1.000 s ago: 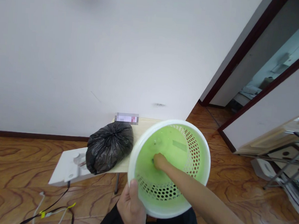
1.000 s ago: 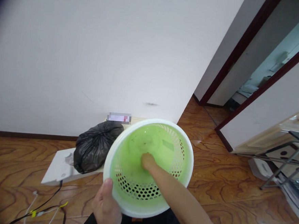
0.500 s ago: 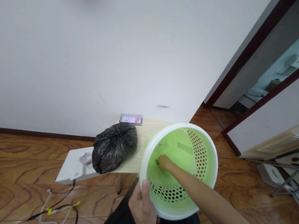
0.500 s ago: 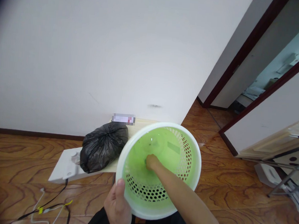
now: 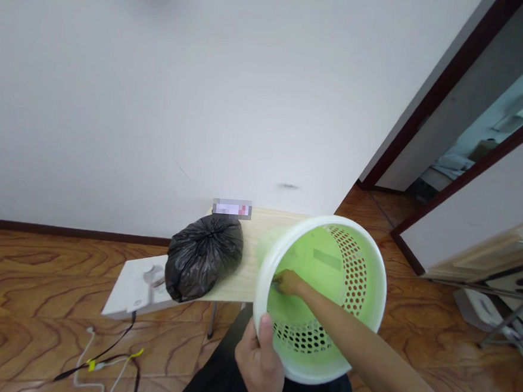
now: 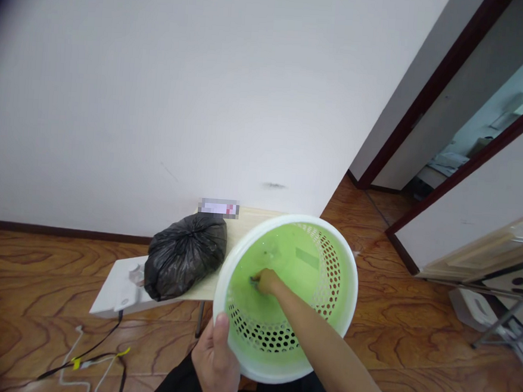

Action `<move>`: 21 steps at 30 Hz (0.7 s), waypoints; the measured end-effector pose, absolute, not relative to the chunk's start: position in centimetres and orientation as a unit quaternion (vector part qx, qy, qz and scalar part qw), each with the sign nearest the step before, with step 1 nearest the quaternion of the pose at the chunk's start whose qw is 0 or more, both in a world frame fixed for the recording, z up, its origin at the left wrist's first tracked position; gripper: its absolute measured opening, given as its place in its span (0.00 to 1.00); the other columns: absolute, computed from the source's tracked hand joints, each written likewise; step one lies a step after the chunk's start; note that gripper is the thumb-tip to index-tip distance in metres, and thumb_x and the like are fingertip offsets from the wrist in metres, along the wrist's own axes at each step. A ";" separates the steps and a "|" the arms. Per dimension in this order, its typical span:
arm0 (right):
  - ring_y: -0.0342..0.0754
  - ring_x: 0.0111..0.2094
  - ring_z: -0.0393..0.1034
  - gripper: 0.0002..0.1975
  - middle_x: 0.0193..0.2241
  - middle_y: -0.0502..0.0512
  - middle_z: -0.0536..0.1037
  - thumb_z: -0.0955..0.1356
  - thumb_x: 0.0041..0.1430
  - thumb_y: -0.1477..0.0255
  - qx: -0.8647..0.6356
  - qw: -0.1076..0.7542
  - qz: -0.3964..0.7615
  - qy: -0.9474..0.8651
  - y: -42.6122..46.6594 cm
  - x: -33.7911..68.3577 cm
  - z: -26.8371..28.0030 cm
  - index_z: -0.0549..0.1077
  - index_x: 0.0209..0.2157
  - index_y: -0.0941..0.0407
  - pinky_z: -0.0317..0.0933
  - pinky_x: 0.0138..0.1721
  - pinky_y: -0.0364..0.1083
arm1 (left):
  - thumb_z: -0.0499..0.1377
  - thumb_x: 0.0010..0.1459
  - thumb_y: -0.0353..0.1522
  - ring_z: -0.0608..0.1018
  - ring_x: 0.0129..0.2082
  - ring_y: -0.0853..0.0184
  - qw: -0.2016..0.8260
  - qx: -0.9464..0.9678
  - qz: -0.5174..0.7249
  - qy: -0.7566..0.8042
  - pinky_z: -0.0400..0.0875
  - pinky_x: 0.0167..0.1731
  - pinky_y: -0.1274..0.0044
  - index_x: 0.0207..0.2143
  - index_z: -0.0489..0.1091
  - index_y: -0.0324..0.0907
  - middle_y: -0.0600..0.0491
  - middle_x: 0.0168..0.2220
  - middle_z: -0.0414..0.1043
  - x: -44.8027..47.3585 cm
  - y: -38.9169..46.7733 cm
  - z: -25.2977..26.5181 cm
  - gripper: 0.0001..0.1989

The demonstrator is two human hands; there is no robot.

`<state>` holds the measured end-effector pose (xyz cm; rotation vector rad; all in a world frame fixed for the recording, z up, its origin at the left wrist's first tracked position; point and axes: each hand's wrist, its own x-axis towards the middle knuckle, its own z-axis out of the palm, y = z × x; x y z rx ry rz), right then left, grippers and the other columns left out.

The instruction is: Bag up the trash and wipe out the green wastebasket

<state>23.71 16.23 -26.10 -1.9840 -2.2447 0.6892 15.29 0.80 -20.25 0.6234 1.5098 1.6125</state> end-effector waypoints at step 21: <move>0.47 0.42 0.65 0.15 0.40 0.55 0.74 0.59 0.53 0.81 -0.498 0.163 0.214 -0.824 18.9 18.6 -24.8 0.72 0.39 0.58 0.56 0.45 0.43 | 0.53 0.51 0.46 0.76 0.30 0.62 0.417 0.198 0.633 0.621 0.70 0.27 0.77 0.37 0.72 0.36 0.49 0.31 0.76 14.5 0.8 -19.9 0.23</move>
